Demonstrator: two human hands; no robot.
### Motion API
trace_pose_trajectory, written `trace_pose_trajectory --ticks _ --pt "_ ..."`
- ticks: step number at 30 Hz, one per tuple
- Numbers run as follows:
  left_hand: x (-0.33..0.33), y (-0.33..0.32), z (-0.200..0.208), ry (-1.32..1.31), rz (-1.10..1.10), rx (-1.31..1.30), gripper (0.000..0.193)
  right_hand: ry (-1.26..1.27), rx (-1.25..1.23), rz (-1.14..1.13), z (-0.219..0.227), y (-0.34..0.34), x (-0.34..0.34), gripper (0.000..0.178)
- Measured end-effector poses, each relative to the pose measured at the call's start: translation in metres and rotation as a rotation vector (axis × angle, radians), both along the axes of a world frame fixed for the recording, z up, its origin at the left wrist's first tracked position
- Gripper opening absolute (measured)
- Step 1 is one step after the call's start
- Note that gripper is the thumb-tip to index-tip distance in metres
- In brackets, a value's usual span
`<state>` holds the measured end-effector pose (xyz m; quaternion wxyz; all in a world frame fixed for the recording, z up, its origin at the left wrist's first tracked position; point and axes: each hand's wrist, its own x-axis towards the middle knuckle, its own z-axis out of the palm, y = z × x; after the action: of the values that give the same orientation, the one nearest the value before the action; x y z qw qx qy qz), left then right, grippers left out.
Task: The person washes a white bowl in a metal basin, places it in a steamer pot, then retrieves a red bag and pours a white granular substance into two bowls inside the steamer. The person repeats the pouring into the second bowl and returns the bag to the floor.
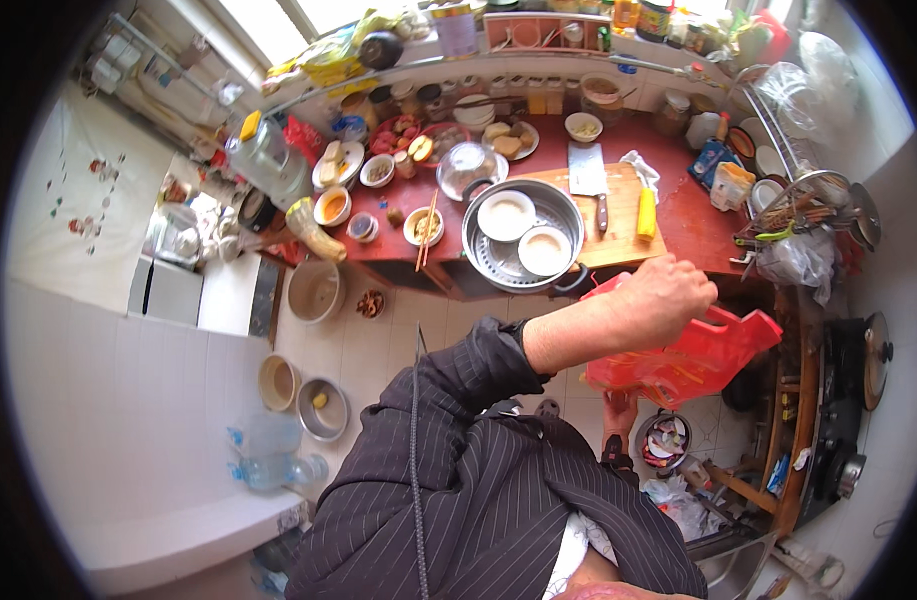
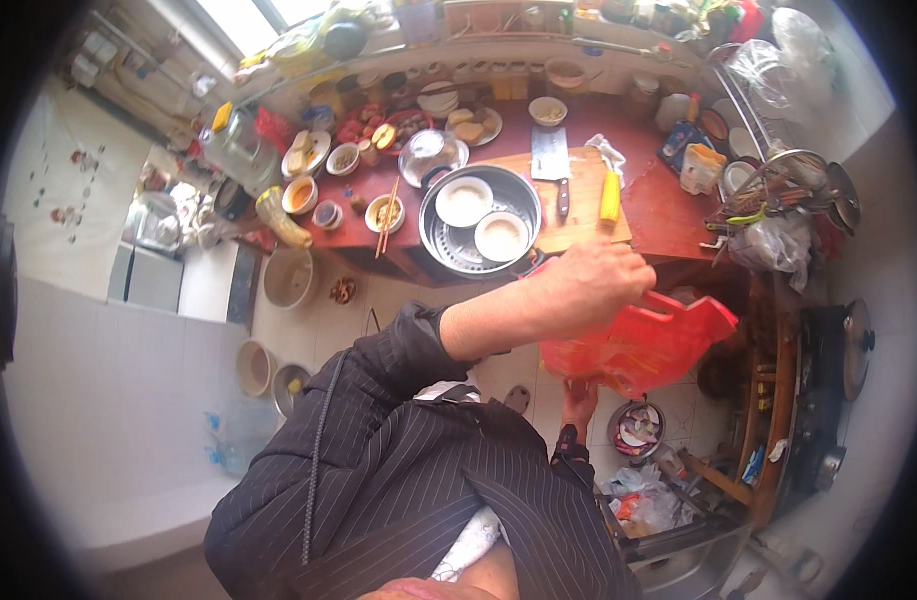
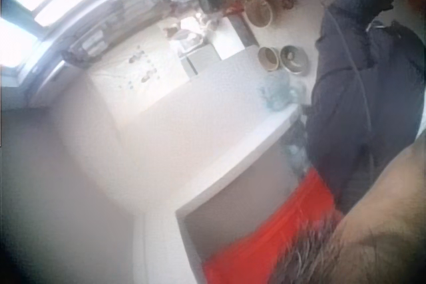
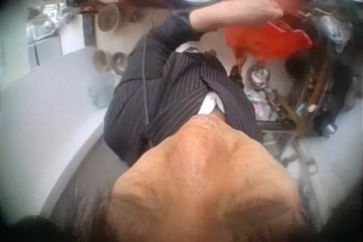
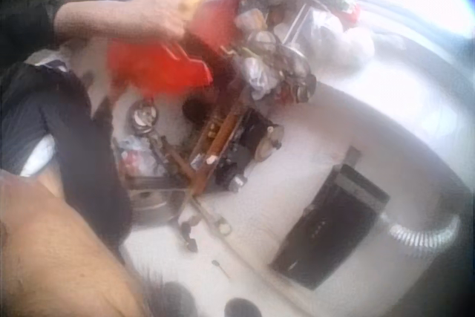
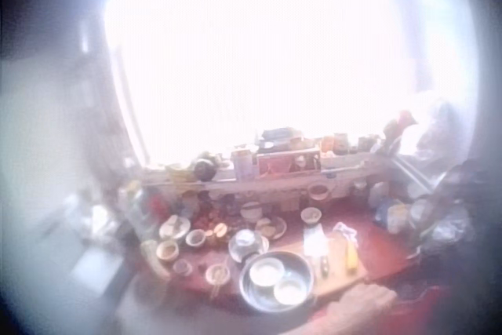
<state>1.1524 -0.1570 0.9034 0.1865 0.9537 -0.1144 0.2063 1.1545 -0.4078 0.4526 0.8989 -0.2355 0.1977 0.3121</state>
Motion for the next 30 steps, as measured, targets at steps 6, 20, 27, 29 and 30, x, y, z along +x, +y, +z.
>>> trace_pose_trajectory --ticks 6,20,27,29,30 --pt "-0.051 -0.019 -0.048 -0.023 0.034 0.01 0.014 0.07 -0.388 0.421 -0.037 -0.081 -0.002 0.053" --pt "-0.204 0.068 -0.082 -0.011 0.295 0.097 0.012 -2.169 -1.184 0.525 0.38 0.119 -0.039 0.044" --pt "-0.298 0.121 -0.081 -0.004 0.429 0.107 0.007 -2.245 -0.865 0.858 0.385 0.233 -0.125 0.021" --pt "-0.322 0.129 -0.08 0.044 0.445 0.134 0.005 -2.333 -0.767 0.876 0.383 0.252 -0.147 0.016" --pt "-0.333 0.133 -0.08 0.05 0.452 0.149 0.005 -2.374 -0.723 0.889 0.382 0.262 -0.159 0.013"
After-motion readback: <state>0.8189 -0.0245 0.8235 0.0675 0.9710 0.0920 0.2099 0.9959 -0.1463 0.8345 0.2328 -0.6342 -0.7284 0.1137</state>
